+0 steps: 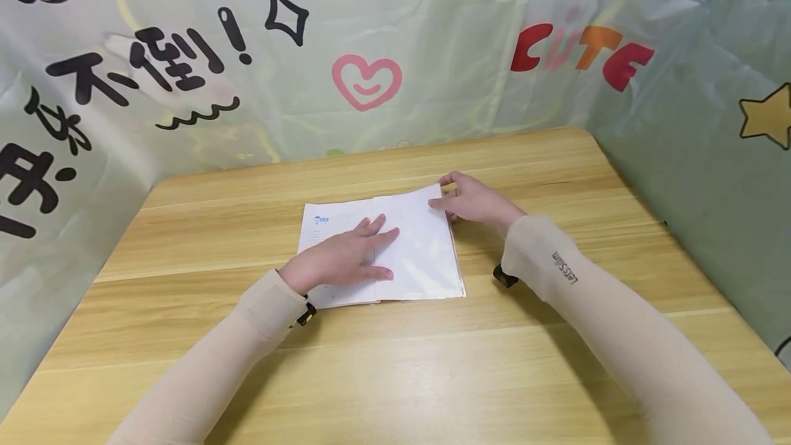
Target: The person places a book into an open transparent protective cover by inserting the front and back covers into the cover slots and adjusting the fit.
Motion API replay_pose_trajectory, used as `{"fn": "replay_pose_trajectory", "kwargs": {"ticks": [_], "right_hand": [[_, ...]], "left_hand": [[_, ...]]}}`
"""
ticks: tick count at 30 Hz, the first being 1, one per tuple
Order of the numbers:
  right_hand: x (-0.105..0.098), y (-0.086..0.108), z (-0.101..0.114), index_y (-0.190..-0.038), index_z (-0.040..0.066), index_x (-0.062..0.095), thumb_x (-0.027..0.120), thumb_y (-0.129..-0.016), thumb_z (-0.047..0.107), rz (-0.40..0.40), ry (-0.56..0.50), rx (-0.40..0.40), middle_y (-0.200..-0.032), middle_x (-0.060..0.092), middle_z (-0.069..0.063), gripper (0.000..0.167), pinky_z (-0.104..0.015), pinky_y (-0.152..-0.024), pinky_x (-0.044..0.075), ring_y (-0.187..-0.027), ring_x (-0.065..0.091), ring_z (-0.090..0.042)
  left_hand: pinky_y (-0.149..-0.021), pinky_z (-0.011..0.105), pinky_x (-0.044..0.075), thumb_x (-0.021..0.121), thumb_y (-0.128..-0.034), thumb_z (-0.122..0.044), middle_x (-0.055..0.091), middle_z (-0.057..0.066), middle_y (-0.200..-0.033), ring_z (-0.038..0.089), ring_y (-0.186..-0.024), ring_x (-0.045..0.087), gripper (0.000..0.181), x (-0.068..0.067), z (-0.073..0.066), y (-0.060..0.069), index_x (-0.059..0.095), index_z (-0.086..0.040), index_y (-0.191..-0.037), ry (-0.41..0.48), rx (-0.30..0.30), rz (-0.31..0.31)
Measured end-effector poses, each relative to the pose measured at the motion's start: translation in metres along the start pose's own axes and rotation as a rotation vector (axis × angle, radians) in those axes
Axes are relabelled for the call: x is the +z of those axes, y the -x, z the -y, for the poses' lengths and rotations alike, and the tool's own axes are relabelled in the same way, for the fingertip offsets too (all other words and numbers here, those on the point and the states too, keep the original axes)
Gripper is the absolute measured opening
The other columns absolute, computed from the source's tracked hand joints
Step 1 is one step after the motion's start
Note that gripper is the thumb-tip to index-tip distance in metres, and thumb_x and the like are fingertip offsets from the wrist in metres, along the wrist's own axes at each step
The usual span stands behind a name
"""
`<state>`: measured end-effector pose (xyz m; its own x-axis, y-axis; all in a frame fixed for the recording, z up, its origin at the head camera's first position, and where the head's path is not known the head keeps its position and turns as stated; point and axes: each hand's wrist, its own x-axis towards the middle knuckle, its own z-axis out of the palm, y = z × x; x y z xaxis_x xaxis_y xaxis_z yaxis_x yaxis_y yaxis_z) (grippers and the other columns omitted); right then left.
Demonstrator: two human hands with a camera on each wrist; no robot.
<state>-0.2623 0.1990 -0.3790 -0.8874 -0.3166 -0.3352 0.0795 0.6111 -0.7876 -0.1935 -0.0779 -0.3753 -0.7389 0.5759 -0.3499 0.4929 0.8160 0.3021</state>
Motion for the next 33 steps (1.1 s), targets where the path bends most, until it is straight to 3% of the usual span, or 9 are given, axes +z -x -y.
{"fn": "replay_pose_trajectory", "kwargs": {"ticks": [6, 11, 18, 24, 29, 33], "right_hand": [[0.004, 0.011, -0.005, -0.124, 0.000, 0.064, 0.064, -0.109, 0.033, 0.075, 0.050, -0.064, -0.079, 0.063, 0.002, 0.037, -0.032, -0.081, 0.053, -0.079, 0.059, -0.017], [0.000, 0.024, -0.010, -0.104, -0.001, 0.070, 0.062, -0.110, 0.025, 0.215, 0.038, -0.066, -0.080, 0.072, 0.001, 0.028, -0.030, -0.079, 0.061, -0.076, 0.066, -0.015], [-0.006, 0.031, -0.015, -0.110, -0.004, 0.073, 0.061, -0.111, 0.023, 0.341, 0.020, -0.048, -0.090, 0.079, -0.002, 0.029, -0.026, -0.081, 0.060, -0.078, 0.070, -0.011], [-0.007, 0.030, -0.018, -0.112, -0.004, 0.075, 0.061, -0.111, 0.024, 0.335, 0.031, -0.059, -0.097, 0.082, -0.002, 0.031, -0.026, -0.085, 0.057, -0.084, 0.075, -0.013], [-0.005, 0.027, -0.015, -0.114, -0.003, 0.076, 0.061, -0.110, 0.026, 0.328, 0.034, -0.086, -0.098, 0.083, -0.002, 0.032, -0.027, -0.089, 0.058, -0.085, 0.077, -0.016], [-0.006, 0.029, -0.016, -0.114, -0.002, 0.077, 0.063, -0.109, 0.027, 0.303, 0.036, -0.085, -0.098, 0.083, -0.004, 0.033, -0.028, -0.089, 0.059, -0.084, 0.078, -0.019]], "left_hand": [[-0.135, 0.053, 0.025, 0.067, -0.1038, -0.052, 0.007, 0.011, -0.182, 0.038, -0.169, 0.008, 0.085, 0.000, 0.001, 0.000, 0.026, -0.023, -0.172, 0.019, -0.008, -0.004], [-0.135, 0.053, 0.025, 0.067, -0.1036, -0.052, 0.006, 0.009, -0.183, 0.035, -0.169, 0.007, 0.086, 0.000, 0.002, -0.001, 0.025, -0.023, -0.173, 0.048, -0.017, -0.014], [-0.135, 0.052, 0.024, 0.068, -0.1038, -0.051, 0.008, 0.011, -0.182, 0.036, -0.169, 0.009, 0.086, 0.002, 0.004, -0.004, 0.026, -0.021, -0.172, 0.090, -0.011, -0.060], [-0.135, 0.052, 0.024, 0.070, -0.1030, -0.048, 0.009, 0.013, -0.182, 0.039, -0.169, 0.010, 0.087, -0.002, 0.000, -0.011, 0.026, -0.017, -0.172, 0.116, 0.000, -0.059], [-0.137, 0.050, 0.018, 0.070, -0.1036, -0.047, 0.008, 0.012, -0.182, 0.037, -0.169, 0.010, 0.088, -0.003, 0.003, -0.009, 0.024, -0.017, -0.172, 0.133, -0.007, -0.059], [-0.138, 0.049, 0.017, 0.069, -0.1045, -0.046, 0.009, 0.012, -0.182, 0.036, -0.169, 0.012, 0.087, -0.003, 0.004, -0.009, 0.024, -0.017, -0.173, 0.145, 0.020, -0.059]]}}
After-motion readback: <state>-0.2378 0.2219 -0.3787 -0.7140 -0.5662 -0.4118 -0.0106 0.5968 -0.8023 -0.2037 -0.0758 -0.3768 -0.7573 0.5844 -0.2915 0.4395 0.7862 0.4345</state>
